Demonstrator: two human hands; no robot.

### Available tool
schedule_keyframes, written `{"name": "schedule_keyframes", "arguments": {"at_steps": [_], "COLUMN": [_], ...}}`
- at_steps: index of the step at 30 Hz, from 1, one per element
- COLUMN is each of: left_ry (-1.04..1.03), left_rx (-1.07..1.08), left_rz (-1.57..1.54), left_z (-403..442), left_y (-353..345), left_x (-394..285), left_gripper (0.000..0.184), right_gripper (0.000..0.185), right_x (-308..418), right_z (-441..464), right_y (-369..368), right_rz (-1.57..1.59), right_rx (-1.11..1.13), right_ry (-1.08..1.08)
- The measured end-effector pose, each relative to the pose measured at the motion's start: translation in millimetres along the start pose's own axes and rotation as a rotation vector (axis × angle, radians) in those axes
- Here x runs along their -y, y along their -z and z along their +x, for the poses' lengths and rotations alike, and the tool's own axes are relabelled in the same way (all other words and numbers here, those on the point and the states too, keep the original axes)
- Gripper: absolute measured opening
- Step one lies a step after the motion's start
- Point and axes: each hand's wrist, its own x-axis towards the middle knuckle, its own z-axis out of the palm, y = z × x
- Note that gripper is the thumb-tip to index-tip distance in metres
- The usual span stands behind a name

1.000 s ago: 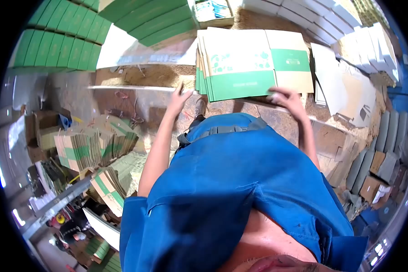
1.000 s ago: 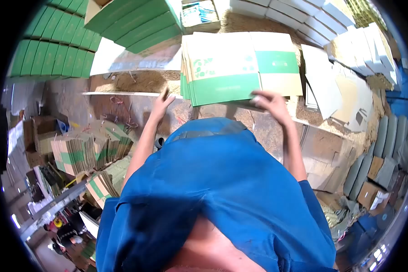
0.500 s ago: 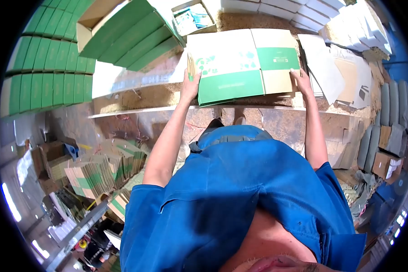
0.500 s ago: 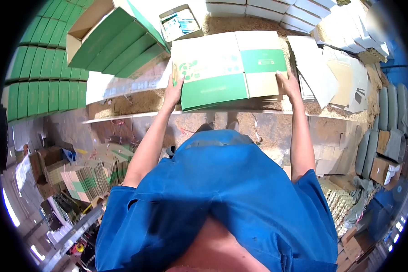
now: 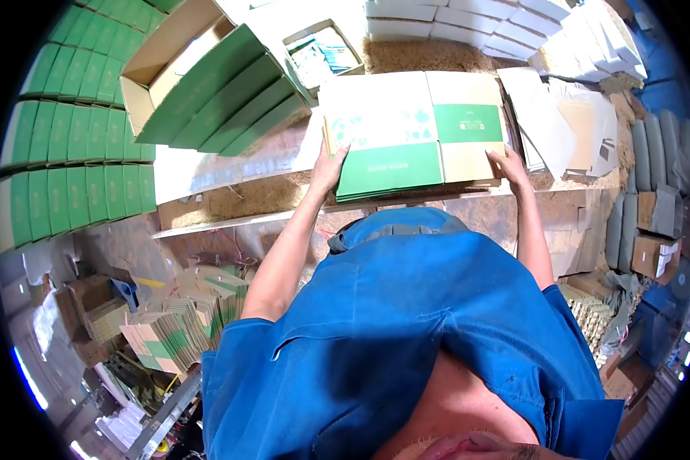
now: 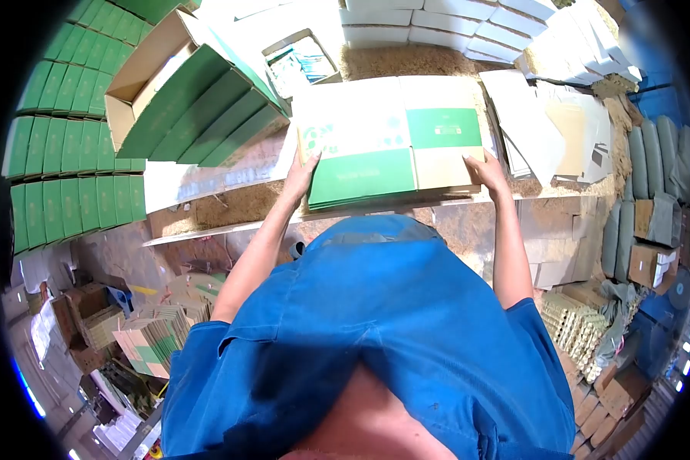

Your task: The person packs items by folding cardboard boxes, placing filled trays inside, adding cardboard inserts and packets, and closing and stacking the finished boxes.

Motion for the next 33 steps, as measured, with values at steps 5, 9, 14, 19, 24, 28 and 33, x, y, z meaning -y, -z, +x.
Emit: {"name": "schedule_keyframes", "arguments": {"at_steps": [5,9,14,19,24,28,33], "left_ry": [-0.047,0.042,0.064,0.055,0.050,-0.054,-0.280], "left_rx": [0.040,0.066,0.081,0.112,0.028,-0.130,-0.192], "left_rz": [-0.274,-0.299,-0.332,-0.382,-0.281,-0.022,-0.105], "left_z": [1.6,-1.2,4.7,21.6,29.7,24.1,19.7], "left_y": [-3.7,-17.9,-33.3,-58.1,-69.9,-75.1,-85.1], "left_x": [-13.1,-6.0,-35.9,-50.3,-62.0,-79.5,-72.6], "left_gripper": [0.074,0.073,0.067,0.067,0.076,0.076,0.061], "right_gripper": [0.051,0.060,0.062,0.056,0.069,0.042,0.038], "right_x": [-7.5,-17.9,-36.9,-43.8,-13.6,15.9,34.7], "right_z": [26.7,42.8,29.3,43.8,56.4,52.6,56.6], "right_y": [21.7,24.1,37.6,60.7,72.2,60.2,57.9], "right_rz": [0.039,0.262,0.306,0.407,-0.098,-0.100,0.029], "right_rx": [0.111,0.284,0.229,0.183,-0.249,-0.375,-0.522], "right_ry": [-0.013,-0.048,0.067,0.024,0.434,0.393,0.617]}}
